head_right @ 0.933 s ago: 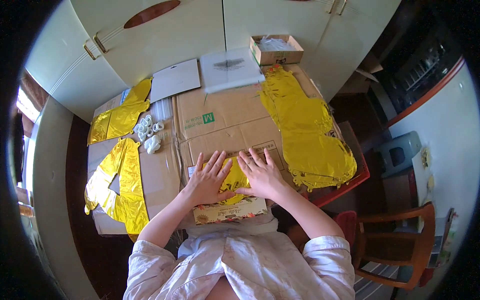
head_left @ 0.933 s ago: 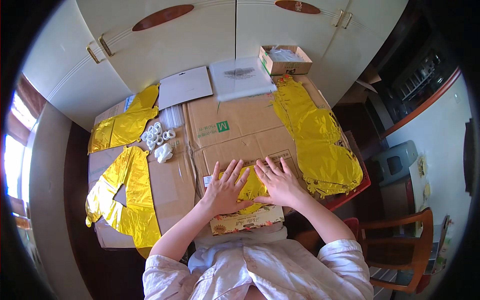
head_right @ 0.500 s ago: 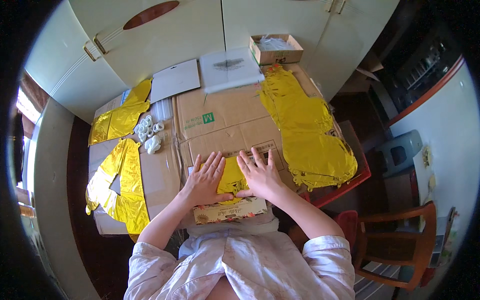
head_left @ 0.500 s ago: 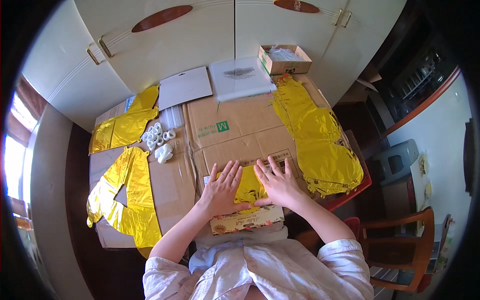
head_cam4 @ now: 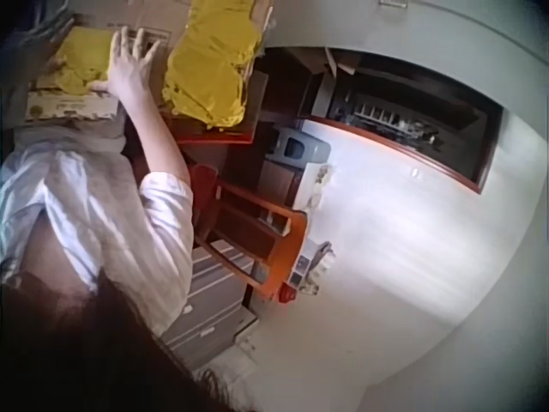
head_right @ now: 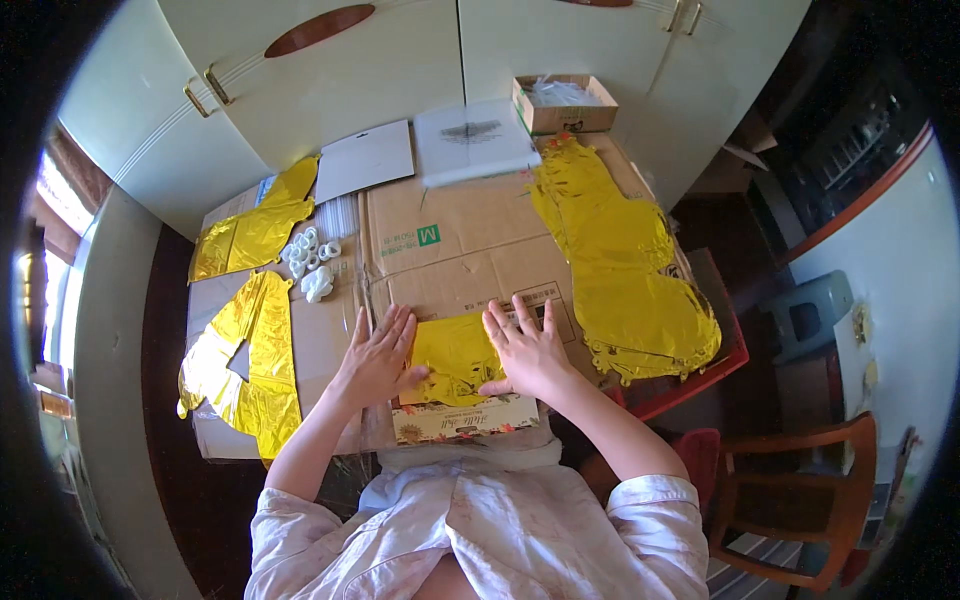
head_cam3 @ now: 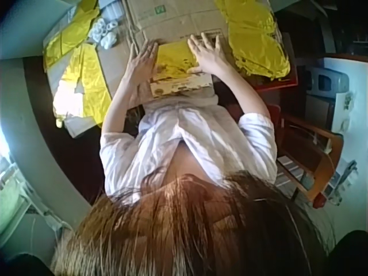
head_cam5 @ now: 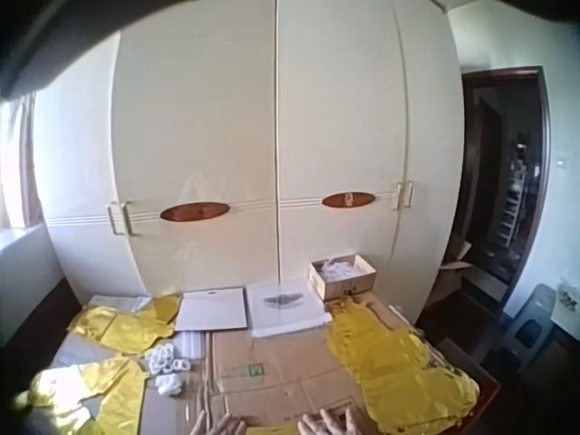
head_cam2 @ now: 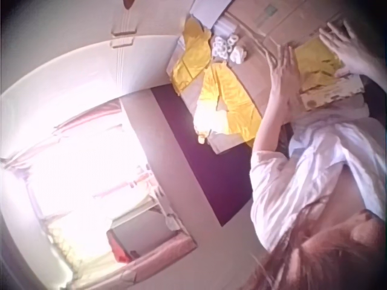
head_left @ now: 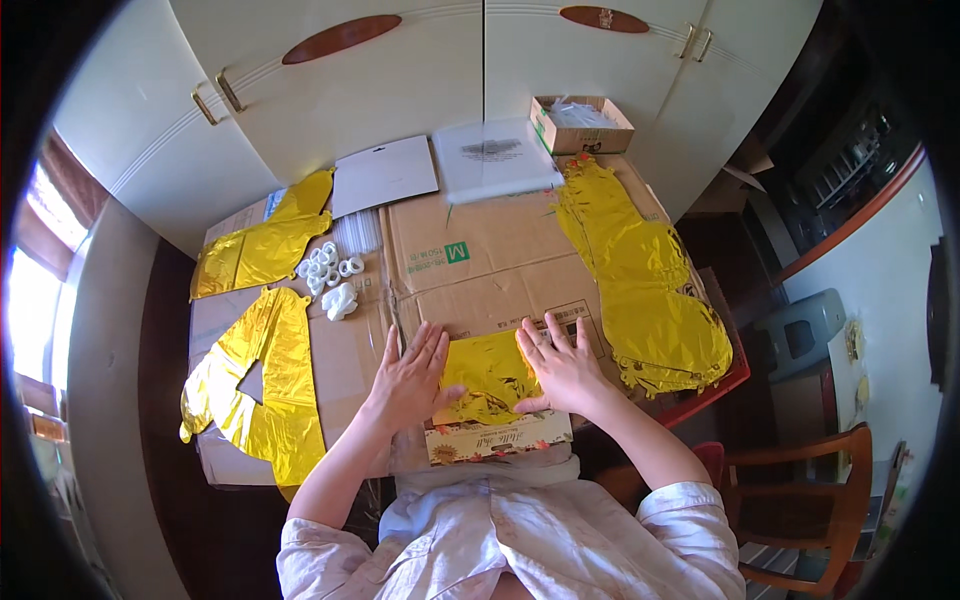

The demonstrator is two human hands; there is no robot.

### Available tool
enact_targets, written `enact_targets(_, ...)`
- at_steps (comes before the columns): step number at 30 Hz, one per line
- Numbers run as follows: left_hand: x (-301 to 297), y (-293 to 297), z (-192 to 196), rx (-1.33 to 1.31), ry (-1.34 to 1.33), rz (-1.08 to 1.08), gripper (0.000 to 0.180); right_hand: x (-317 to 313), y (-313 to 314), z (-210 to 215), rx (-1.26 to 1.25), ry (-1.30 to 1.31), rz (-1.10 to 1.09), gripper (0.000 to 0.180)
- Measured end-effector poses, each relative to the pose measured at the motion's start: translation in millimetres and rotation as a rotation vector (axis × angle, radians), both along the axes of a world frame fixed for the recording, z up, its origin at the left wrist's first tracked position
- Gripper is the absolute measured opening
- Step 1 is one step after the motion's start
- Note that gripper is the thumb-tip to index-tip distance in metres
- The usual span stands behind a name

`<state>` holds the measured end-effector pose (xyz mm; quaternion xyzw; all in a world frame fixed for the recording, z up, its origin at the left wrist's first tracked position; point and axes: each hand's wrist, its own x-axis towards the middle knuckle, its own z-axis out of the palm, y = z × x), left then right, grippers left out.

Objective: Folding gold Mylar balloons and placing them into cardboard packaging with paper inserts.

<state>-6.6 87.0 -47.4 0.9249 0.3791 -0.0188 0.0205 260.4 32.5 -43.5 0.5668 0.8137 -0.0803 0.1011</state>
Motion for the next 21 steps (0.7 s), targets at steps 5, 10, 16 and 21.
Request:
enact_targets(5,39.6,20.7,10.5,0.023,-0.087,-0.173,0.067,1.2,-2.4,-7.4,0.053,-0.007,0.006,0.119)
enact_targets(10,65.7,29.5,-12.9,-0.073,-0.271,-0.391,0.065,2.2,-1.2,-4.1,0.05,0.044,0.012,0.114)
enact_targets(16,65.8,29.2,-17.1,-0.019,-0.163,-0.45,0.061,5.8,-46.9,1.5,0.397,0.185,0.136,0.079)
enact_targets(21,67.6,31.3,-13.7,-0.033,-0.147,-0.451,0.06,-15.0,-97.7,-12.9,0.475,0.34,0.326,0.038)
